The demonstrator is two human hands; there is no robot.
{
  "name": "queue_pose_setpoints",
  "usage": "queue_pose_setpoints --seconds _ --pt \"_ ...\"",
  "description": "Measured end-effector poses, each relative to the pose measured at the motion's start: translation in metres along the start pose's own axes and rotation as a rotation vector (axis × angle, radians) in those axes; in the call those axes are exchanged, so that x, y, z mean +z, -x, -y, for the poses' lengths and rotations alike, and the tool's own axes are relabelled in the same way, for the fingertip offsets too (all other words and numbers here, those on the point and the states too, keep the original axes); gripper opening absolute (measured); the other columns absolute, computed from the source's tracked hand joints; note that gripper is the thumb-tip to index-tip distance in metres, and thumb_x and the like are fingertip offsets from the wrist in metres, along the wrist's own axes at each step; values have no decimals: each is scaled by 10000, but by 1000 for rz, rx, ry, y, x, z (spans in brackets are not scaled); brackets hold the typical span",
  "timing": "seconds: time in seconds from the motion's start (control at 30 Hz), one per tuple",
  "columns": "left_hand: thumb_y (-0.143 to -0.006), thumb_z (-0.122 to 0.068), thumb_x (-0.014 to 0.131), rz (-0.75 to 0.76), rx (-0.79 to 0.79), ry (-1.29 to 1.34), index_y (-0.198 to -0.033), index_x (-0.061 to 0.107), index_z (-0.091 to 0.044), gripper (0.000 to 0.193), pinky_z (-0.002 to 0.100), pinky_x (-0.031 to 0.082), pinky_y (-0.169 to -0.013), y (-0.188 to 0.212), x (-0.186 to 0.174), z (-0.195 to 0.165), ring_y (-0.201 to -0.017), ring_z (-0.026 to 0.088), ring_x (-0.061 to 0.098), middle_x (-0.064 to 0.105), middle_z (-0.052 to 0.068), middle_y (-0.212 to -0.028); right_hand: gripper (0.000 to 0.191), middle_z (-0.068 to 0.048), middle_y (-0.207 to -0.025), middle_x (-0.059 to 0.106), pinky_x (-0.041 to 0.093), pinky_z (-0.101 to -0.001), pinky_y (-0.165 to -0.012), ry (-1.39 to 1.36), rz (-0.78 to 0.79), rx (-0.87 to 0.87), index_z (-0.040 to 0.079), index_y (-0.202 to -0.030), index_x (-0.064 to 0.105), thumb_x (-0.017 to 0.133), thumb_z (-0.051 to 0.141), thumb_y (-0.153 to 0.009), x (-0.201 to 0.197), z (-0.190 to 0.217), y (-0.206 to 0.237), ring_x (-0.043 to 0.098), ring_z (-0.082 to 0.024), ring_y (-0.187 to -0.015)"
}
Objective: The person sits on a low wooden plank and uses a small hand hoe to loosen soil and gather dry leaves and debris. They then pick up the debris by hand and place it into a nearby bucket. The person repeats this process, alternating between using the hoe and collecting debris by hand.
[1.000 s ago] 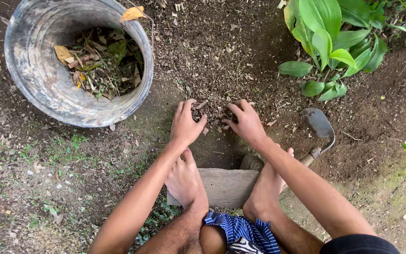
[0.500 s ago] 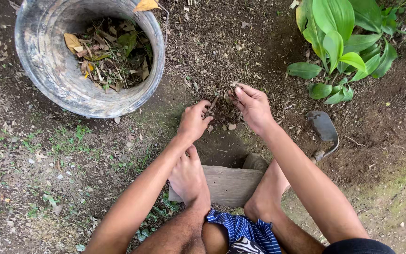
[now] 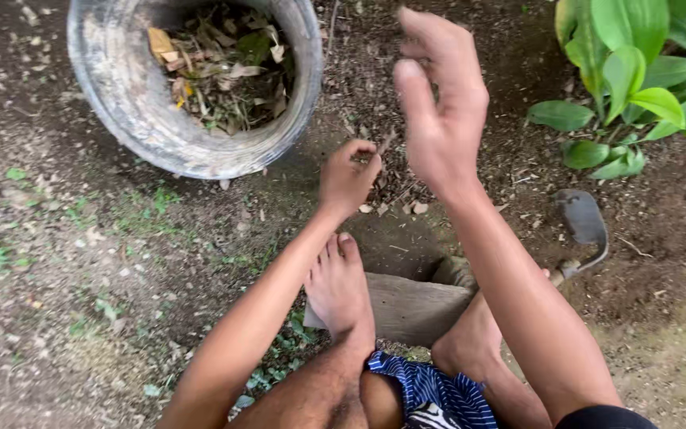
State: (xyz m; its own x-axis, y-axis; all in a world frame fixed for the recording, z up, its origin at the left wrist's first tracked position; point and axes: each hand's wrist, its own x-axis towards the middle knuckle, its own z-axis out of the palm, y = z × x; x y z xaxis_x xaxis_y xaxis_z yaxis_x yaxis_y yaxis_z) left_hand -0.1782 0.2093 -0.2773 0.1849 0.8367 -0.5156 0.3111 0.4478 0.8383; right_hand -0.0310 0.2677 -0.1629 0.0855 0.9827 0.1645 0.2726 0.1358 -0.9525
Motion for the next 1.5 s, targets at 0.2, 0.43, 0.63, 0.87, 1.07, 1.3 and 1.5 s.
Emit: queue_pose_setpoints --seconds 0.2,0.43,0.63,0.87,1.07,1.3,1.5 --pt "-1024 -109 709 47 337 335 -1163 700 -15 168 223 505 -646 -4 -10 -122 -774 51 638 728 53 -970 200 -15 -984 686 553 -262 -777 -230 -317 598 65 -1221 638 488 151 -1120 -58 -75 55 630 -87 -841" --pt "-1089 -80 665 -439 600 211 -1241 628 3 177 271 569 -803 40 -107 -164 -933 146 693 702 93 -1100 251 -104 -1060 682 527 -372 -878 556 194 230 50 -1175 652 680 166 -955 -73 -92 97 635 -226 -991" --pt "-977 -53 661 -691 635 -332 -1271 503 19 341 368 518 -977 78 -123 -127 -1157 254 597 565 153 -1287 639 -184 -1193 627 479 -444 -950 661 490 84 47 -1313 654 869 281 -759 -61 -81 112 595 -345 -1096" --pt "-858 -224 800 102 144 -433 -1086 764 -101 261 352 615 -761 46 -33 -23 -831 208 756 771 80 -1030 199 -4 -1056 688 461 -398 -849 787 465 -142 145 -1056 785 839 228 -884 -52 -83 107 613 -225 -977" --pt "-815 -607 858 345 -342 -925 -1061 718 -24 648 447 599 -822 18 -18 13 -906 310 748 761 180 -984 117 -52 -942 723 468 -398 -773 776 411 124 75 -980 793 801 143 -885 -47 -75 94 640 -215 -861" --pt "-779 -273 851 282 -23 -803 -1153 685 23 504 432 626 -766 19 3 25 -879 330 755 738 211 -1033 130 -129 -972 736 579 -378 -737 424 395 324 18 -1028 772 762 106 -933 -34 -69 85 723 -267 -827" --pt "-886 -46 708 269 110 -609 -1072 795 -40 206 415 617 -832 21 1 44 -852 317 757 768 166 -1051 185 -144 -969 730 597 -410 -732 518 815 307 45 -1033 773 744 152 -885 -62 -70 91 720 -290 -792"
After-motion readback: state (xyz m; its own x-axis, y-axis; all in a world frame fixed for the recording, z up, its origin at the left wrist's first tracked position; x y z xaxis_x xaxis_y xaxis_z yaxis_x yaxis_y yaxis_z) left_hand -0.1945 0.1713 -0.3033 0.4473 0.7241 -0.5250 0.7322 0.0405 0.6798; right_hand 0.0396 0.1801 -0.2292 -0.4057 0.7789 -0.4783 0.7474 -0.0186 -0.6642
